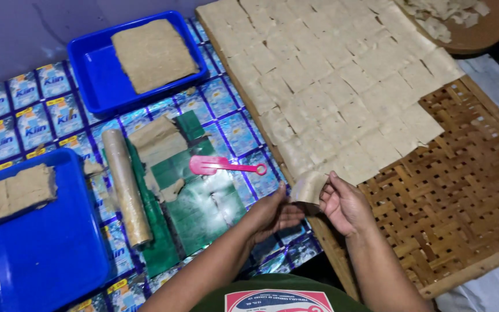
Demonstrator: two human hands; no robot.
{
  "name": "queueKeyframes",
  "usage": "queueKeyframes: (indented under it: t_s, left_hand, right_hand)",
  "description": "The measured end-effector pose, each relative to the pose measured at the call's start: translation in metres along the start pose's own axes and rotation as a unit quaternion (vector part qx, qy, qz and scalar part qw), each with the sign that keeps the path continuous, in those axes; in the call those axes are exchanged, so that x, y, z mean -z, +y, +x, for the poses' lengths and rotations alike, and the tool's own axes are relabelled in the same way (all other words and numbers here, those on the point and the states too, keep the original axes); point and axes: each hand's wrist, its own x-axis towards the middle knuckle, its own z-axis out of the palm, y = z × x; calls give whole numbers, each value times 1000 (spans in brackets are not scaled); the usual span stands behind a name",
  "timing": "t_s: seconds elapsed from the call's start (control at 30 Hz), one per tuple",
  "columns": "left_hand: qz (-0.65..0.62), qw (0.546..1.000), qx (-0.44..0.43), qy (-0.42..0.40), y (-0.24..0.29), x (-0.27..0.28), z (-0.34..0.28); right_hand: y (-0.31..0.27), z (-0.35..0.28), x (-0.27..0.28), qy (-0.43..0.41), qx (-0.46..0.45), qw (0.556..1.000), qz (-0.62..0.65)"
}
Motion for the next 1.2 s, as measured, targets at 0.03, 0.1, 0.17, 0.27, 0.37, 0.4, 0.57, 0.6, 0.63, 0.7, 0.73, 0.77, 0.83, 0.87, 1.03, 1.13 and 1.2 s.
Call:
queueKeyframes:
  t_s: [0.03, 0.1, 0.17, 0.27, 0.37, 0.4, 0.57, 0.6, 0.63, 0.7, 0.73, 0.77, 0.83, 0.87, 1.03, 1.13, 1.2]
  left_hand:
    - [5, 1000, 3, -4, -10, 2, 12]
    - [138, 989, -43, -14, -27, 7, 37]
    - [283, 948, -134, 65, -20, -4, 26]
    - [390, 859, -293, 155, -7, -11, -4]
    - [419, 794, -395, 195, -5, -8, -31]
    - [473, 741, -423, 220, -5, -6, -38]
    - [559, 649, -463, 229, -32, 23, -28]
    - [573, 642, -455, 228, -35, 26, -28]
    - [575, 642, -453, 228, -35, 24, -28]
    - [585, 635, -453, 222, -34, 23, -30]
    - [586, 635, -453, 222, -33, 23, -29]
    - [585, 639, -447, 221, -33, 24, -28]
    - [586, 645, -438, 221, -33, 24, -29]
    - [584, 649, -434, 221, -31, 23, -29]
    - [582, 656, -426, 222, -30, 23, -27]
    - [578, 655, -435, 219, -30, 23, -27]
    - [579, 656, -430, 220, -30, 25, -26]
  right_hand:
    - [-14, 2, 19, 4, 5, 1000, 3]
    - [-42, 8, 53, 23, 13, 998, -56]
    - [-88, 5, 57, 39, 43, 996, -67]
    - [-168, 10, 44, 111, 61, 987, -103]
    - [-238, 44, 51, 165, 66, 979, -104]
    - [-259, 61, 57, 161, 82, 980, -81]
    - [-308, 106, 73, 169, 170, 970, 32]
    - [-310, 119, 82, 204, 177, 957, 101]
    - [-307, 122, 92, 205, 176, 957, 103]
    - [-303, 128, 109, 278, 140, 947, 84]
    - [-301, 129, 116, 278, 139, 947, 84]
    - [-299, 130, 124, 275, 146, 947, 78]
    - [-293, 126, 132, 274, 150, 947, 72]
    - [-293, 123, 131, 298, 152, 941, 59]
    - [-294, 111, 135, 342, 150, 928, 16]
    - [-292, 106, 134, 343, 161, 925, -9]
    - [-291, 96, 124, 376, 148, 913, -47]
